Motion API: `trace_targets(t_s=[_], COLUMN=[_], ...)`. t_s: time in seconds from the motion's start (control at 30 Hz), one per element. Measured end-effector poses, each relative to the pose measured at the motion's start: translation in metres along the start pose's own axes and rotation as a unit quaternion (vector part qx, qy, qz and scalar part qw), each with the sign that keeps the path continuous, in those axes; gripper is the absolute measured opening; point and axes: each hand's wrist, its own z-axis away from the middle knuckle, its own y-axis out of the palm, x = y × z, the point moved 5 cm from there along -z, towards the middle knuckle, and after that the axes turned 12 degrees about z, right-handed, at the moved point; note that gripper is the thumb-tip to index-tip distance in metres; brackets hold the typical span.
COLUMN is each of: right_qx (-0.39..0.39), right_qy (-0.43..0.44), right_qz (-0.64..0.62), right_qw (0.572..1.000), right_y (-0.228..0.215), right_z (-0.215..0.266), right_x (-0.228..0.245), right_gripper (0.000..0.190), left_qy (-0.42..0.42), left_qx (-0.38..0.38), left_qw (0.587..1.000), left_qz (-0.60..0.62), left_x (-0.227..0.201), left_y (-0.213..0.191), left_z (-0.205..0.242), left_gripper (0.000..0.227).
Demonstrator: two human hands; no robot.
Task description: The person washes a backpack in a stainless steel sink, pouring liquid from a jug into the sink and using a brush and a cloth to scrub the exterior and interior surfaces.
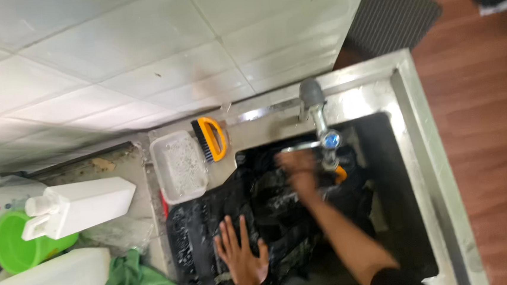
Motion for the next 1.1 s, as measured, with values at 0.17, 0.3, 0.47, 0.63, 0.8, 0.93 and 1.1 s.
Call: trace_targets(t_s=[0.17, 0.3, 0.47, 0.63, 0.8, 0.93, 1.1], right_qx=[-0.384, -0.095, -0.100, -0.114, -0.027, -0.110, -0.017], right_qy=[0.236, -0.186, 0.008, 0.339, -0.183, 0.249, -0.030], right_qz=[-0.413, -0.086, 0.047, -0.674, -0.121, -0.662, -0.149], right_qw=[0.792, 0.974, 0.994, 0.646, 0.975, 0.698, 0.988], right_y=[0.099, 0.029, 0.001, 0.052, 0.011, 0.046, 0.025], right_z=[0.086, 0.008, 0.005, 0.031, 0.010, 0.003, 0.015], right_x=[-0.170, 0.058, -0.010, 0.059, 0.114, 0.076, 0.103], right_gripper=[0.032, 0.041, 0.042, 0.033, 0.045, 0.022, 0.051], left_qy=[-0.007, 0.011, 0.002, -0.002, -0.016, -0.006, -0.010], left_qx=[0.008, 0.004, 0.015, 0.009, 0.038, 0.024, 0.038], left_qw=[1.000, 1.000, 1.000, 1.000, 0.999, 0.999, 0.999], left_qz=[-0.011, -0.016, -0.024, 0.000, -0.015, -0.034, -0.011], left_x=[0.002, 0.001, 0.004, -0.001, 0.004, 0.004, 0.000], left_y=[0.001, 0.002, 0.000, 0.001, 0.005, 0.002, 0.001], left_z=[0.002, 0.001, 0.001, -0.004, 0.000, 0.001, 0.001], left_gripper=[0.070, 0.071, 0.074, 0.078, 0.078, 0.075, 0.070])
